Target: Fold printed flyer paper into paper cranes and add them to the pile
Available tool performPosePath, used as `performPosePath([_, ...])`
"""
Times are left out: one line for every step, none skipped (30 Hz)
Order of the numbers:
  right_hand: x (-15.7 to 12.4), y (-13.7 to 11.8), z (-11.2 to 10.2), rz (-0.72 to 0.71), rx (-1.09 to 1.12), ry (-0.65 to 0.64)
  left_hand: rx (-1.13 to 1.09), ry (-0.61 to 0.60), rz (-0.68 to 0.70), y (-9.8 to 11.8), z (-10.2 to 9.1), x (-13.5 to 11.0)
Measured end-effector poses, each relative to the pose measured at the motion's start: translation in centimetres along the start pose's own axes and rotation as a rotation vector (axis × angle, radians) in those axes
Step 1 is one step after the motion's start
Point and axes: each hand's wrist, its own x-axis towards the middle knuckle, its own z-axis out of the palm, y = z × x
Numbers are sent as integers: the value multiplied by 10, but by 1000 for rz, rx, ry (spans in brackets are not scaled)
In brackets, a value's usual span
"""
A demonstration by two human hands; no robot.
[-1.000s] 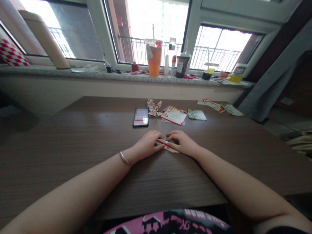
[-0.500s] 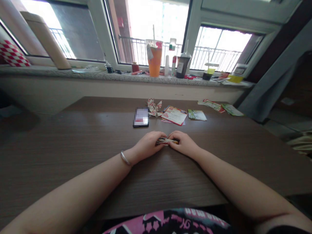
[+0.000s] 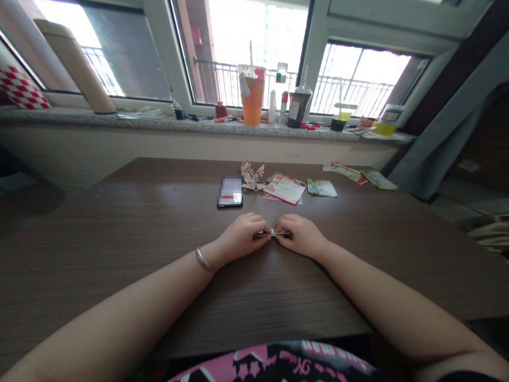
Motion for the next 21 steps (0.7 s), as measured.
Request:
performPosePath([0, 0, -1, -8, 16, -2, 14, -5, 2, 0, -1, 0])
performPosePath([0, 1, -2, -24, 28, -8, 32, -8, -1, 1, -1, 0])
performPosePath([0, 1, -3, -45, 36, -18, 50, -10, -6, 1, -2, 0])
performPosePath([0, 1, -5, -70, 43, -29, 65, -15, -10, 2, -2, -1])
performPosePath([0, 0, -6, -93, 50, -39, 74, -21, -9, 2, -2, -1])
performPosePath([0, 0, -8, -109, 57, -45, 78, -27, -4, 2, -3, -1])
performPosePath([0, 1, -8, -116, 66, -47, 76, -32, 3, 3, -3, -2])
performPosePath([0, 1, -9, -115, 74, -44, 74, -35, 9, 2, -2, -2])
performPosePath([0, 2, -8, -109, 79, -39, 73, -37, 12, 2, -2, -2])
performPosePath([0, 3, -7, -102, 81, -34, 75, -35, 13, 2, -2, -3])
performPosePath([1, 4, -6, -95, 78, -29, 80, -32, 11, 1, -1, -3])
performPosePath([1, 6, -4, -91, 71, -26, 85, -29, 10, 1, -1, -3])
performPosePath([1, 7, -2, -86, 62, -26, 91, -25, 8, 0, -1, -3])
performPosePath([1, 8, -1, -73, 53, -25, 96, -24, 9, -1, 0, -3])
performPosePath([1, 9, 0, -55, 44, -23, 98, -23, 12, -1, 0, -3])
performPosePath([1, 9, 1, -34, 36, -20, 99, -27, 20, -2, 0, -3])
performPosePath([1, 10, 2, -16, 30, -15, 97, -37, 29, -2, 1, -3])
performPosePath([1, 10, 2, -4, 25, -11, 93, -51, 37, -2, 1, -3])
performPosePath([1, 10, 3, -1, 23, -8, 89, -66, 42, -2, 2, -3])
performPosePath([1, 10, 3, -8, 21, -8, 85, -79, 41, -2, 2, -3])
performPosePath([0, 11, 3, -17, 19, -10, 83, -89, 35, -2, 2, -3])
